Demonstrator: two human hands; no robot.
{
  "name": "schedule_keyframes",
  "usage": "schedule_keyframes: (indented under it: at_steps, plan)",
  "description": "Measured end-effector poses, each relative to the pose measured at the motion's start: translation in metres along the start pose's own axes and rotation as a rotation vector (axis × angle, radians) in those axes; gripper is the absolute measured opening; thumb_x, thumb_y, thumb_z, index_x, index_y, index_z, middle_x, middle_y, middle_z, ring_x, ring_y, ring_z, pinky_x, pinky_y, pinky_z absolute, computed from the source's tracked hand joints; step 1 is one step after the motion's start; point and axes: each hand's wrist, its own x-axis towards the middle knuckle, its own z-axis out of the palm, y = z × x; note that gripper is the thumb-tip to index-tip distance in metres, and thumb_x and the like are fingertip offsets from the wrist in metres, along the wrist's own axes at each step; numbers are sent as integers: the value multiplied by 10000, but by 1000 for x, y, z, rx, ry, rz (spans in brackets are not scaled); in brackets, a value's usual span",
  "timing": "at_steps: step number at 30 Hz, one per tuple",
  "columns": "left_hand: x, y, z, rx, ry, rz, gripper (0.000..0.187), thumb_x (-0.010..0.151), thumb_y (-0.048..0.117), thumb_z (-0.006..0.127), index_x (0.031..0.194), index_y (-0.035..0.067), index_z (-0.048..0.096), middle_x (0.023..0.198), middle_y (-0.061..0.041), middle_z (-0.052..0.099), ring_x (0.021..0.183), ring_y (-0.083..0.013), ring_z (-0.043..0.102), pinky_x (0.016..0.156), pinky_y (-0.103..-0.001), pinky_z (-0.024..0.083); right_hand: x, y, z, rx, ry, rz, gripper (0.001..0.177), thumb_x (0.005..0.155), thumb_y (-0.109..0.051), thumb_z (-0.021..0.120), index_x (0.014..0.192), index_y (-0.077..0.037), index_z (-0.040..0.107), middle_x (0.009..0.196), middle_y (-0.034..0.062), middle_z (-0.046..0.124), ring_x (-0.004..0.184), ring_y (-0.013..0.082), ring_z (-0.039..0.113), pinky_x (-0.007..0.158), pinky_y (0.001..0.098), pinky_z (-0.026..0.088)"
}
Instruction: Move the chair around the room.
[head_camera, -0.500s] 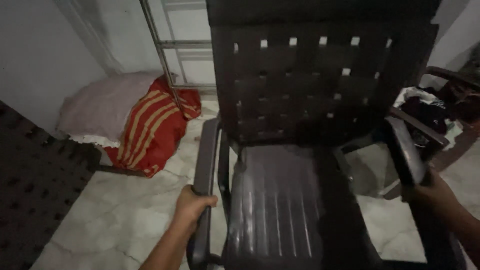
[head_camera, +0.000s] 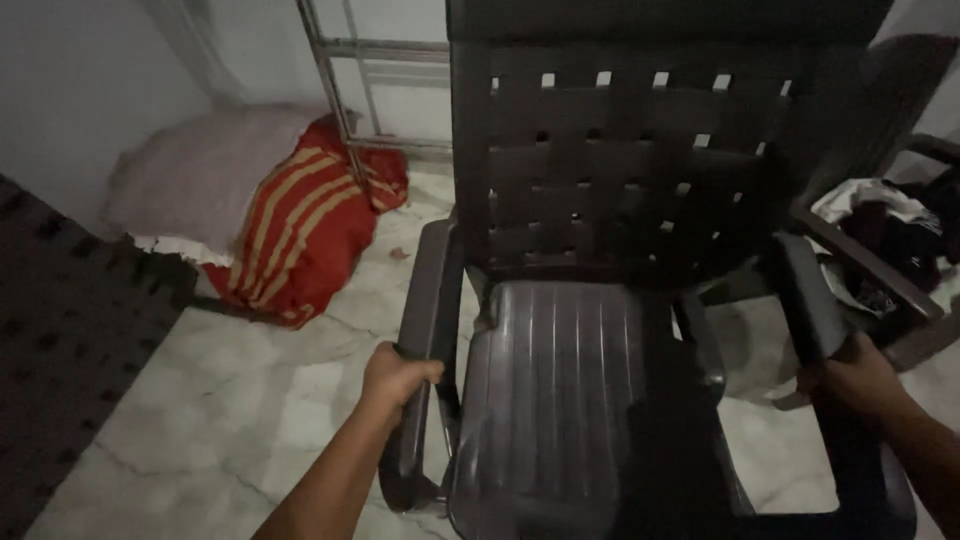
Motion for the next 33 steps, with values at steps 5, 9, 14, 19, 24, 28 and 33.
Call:
schedule_keyframes:
  at_steps: [5,9,14,19,24,28,33]
  plan:
    - [48,8,20,3,54,-15,566,506,51,810,1002,-164,640,884,-221,730,707,-315,720,604,-414,584,56,-30,1,-4,-173,-150,639,686,-98,790,1258,84,570,911,285,755,830,418,748,795,521,589]
    - [78,12,27,239,130,-62,414,555,157,812,837,-132,722,805,-232,744,652,-303,712,605,-419,558,77,-66,18,-249,-250,-105,622,635,-156,839,1179,114,704,1051,268,738,939,411,759,889,541,589]
    - [114,-8,43,385,195,-24,473,550,260,871,802,-121,747,805,-227,768,689,-291,736,669,-385,583,126,-70,48,-490,-91,-61,910,581,-273,954,1362,13,584,1309,285,631,1195,446,619,996,521,532]
    - [145,-31,62,440,302,87,553,549,276,922,888,-119,733,854,-251,763,778,-314,763,728,-375,597,153,-57,88,-746,-67,-60,1048,615,-521,971,1424,-11,542,1418,269,535,1304,441,533,1054,526,485]
    - [150,-18,89,579,391,-81,490,621,228,942,958,-57,730,993,-234,734,905,-360,741,818,-416,609,148,-21,119,-792,-128,-99,714,720,-421,904,1319,-79,721,1516,220,492,1383,404,502,1129,549,452]
    - [157,-29,102,619,297,-170,427,688,244,902,938,-66,749,1022,-238,756,939,-345,758,849,-396,633,180,31,145,-676,-26,-151,949,661,-361,951,1431,-17,516,1511,243,409,1279,453,484,1078,581,376]
    - [179,-38,116,650,327,-149,399,690,208,901,939,-61,742,1043,-240,717,943,-345,737,812,-408,633,219,40,163,-815,-91,-54,787,780,-435,876,1425,-72,606,1477,239,522,1354,429,497,1116,548,407]
